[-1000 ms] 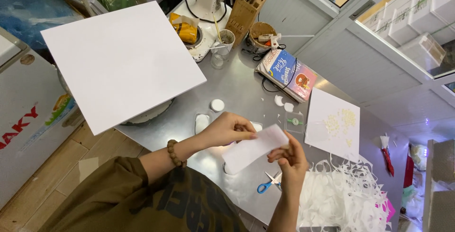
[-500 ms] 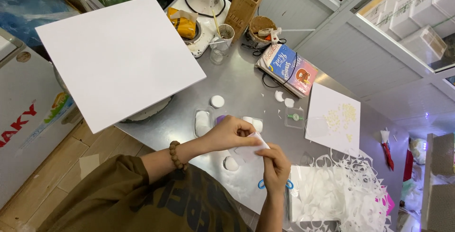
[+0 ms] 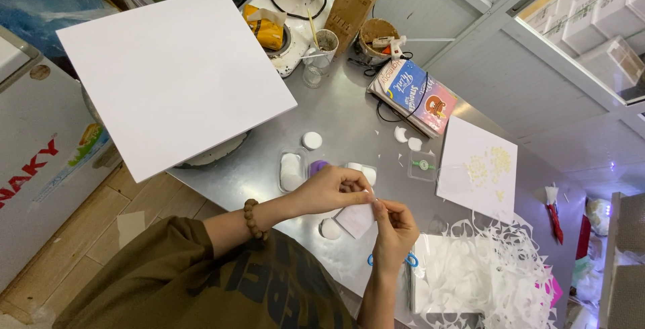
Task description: Cutting out paper shapes and using a hole puncher to create decorative elements.
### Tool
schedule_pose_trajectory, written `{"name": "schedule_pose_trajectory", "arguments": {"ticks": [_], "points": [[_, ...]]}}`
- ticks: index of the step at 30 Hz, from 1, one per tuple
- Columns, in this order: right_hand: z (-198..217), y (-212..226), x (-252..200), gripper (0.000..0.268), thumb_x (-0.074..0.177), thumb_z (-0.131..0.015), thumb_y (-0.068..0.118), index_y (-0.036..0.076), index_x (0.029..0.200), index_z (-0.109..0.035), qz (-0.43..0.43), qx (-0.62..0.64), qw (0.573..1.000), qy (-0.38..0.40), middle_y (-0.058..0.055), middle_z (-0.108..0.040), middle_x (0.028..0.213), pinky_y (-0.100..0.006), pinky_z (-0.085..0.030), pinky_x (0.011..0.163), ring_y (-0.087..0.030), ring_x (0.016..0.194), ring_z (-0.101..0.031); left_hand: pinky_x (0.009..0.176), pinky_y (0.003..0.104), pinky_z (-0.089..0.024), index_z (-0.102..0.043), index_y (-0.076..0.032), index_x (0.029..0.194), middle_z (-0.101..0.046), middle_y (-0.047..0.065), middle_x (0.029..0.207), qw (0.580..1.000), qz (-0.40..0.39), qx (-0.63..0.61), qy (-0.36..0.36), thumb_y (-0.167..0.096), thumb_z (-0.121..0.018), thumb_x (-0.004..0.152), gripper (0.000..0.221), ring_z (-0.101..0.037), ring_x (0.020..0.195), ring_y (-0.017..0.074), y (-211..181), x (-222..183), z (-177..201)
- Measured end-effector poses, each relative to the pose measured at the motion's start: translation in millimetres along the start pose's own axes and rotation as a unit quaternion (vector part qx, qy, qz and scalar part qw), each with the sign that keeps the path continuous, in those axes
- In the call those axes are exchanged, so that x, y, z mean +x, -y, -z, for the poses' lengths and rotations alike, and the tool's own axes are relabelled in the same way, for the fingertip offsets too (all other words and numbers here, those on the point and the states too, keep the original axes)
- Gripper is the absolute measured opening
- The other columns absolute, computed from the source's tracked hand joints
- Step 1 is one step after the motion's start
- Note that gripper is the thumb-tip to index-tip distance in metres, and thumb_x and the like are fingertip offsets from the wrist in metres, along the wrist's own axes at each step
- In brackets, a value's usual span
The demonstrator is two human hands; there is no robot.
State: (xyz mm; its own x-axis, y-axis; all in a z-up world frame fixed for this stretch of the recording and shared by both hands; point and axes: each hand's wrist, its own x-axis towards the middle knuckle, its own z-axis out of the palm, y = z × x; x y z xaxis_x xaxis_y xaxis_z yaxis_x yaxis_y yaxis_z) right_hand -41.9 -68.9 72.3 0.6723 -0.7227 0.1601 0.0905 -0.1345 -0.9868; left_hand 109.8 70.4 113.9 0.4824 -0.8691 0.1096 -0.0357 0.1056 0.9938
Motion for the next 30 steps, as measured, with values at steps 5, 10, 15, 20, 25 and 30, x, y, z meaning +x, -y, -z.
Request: {"name": "schedule_pose_trajectory", "arguments": {"ticks": [5, 10, 15, 20, 25, 30], "points": [[-2, -10, -3, 0.011, 0.093, -0.077, 0.007, -0.002, 0.096, -0.072, 0.007, 0.005, 1.000, -0.006, -0.002, -0.069, 0.083, -0.018, -0.046, 0.069, -0.005, 0.074, -0.059, 0.050, 0.023, -0.035, -0.073, -0.002, 0.087, -0.065, -0.002, 0.066, 0.998, -0.003, 0.032, -0.044, -0.022, -0.071, 0.098, 0.024, -0.048, 0.057, 0.0011, 6, -2, -6], [2, -17, 0, 0.012, 0.094, -0.070, 0.012, 0.001, 0.099, -0.072, -0.079, 0.097, 0.991, 0.045, 0.001, -0.068, 0.079, -0.017, -0.042, 0.062, -0.003, 0.068, -0.055, 0.050, 0.022, -0.039, -0.072, -0.002, 0.086, -0.065, -0.005, 0.068, 0.991, -0.094, 0.060, -0.077, -0.018, -0.072, 0.096, 0.018, -0.051, 0.057, 0.0006, 4, -2, -6], [3, -29, -3, 0.011, 0.099, -0.072, 0.010, -0.001, 0.096, -0.072, -0.025, 0.070, 0.996, 0.042, 0.002, -0.061, 0.076, -0.018, -0.036, 0.061, -0.002, 0.067, -0.048, 0.052, 0.022, -0.042, -0.069, -0.001, 0.087, -0.063, 0.000, 0.066, 0.992, -0.086, 0.075, -0.058, -0.015, -0.073, 0.093, 0.016, -0.053, 0.058, 0.0032, 1, -6, -1], [18, -14, 17, 0.011, 0.100, -0.074, 0.010, 0.003, 0.095, -0.068, 0.044, 0.115, 0.989, -0.086, 0.001, -0.063, 0.079, -0.017, -0.036, 0.058, -0.003, 0.065, -0.049, 0.054, 0.022, -0.050, -0.067, -0.003, 0.093, -0.068, 0.001, 0.071, 0.995, -0.003, -0.076, -0.057, -0.020, -0.069, 0.095, 0.017, -0.062, 0.060, 0.0034, -6, -10, 29], [-3, -22, 9, 0.011, 0.101, -0.074, 0.009, 0.002, 0.097, -0.067, 0.101, 0.034, 0.988, -0.111, -0.001, -0.067, 0.086, -0.019, -0.045, 0.066, -0.006, 0.074, -0.057, 0.052, 0.029, -0.049, -0.071, -0.004, 0.100, -0.071, 0.003, 0.068, 0.993, -0.042, 0.111, -0.012, -0.035, -0.072, 0.092, 0.032, -0.066, 0.058, 0.0098, -11, 0, 17], [-1, -10, 16, 0.012, 0.096, -0.070, 0.009, 0.000, 0.104, -0.072, -0.003, 0.054, 0.998, 0.019, 0.001, -0.068, 0.086, -0.017, -0.042, 0.067, -0.003, 0.073, -0.054, 0.052, 0.035, -0.044, -0.072, -0.005, 0.088, -0.063, 0.008, 0.063, 0.978, -0.063, 0.191, 0.055, -0.040, -0.064, 0.100, 0.038, -0.060, 0.052, 0.0166, 33, 5, 7]]}}
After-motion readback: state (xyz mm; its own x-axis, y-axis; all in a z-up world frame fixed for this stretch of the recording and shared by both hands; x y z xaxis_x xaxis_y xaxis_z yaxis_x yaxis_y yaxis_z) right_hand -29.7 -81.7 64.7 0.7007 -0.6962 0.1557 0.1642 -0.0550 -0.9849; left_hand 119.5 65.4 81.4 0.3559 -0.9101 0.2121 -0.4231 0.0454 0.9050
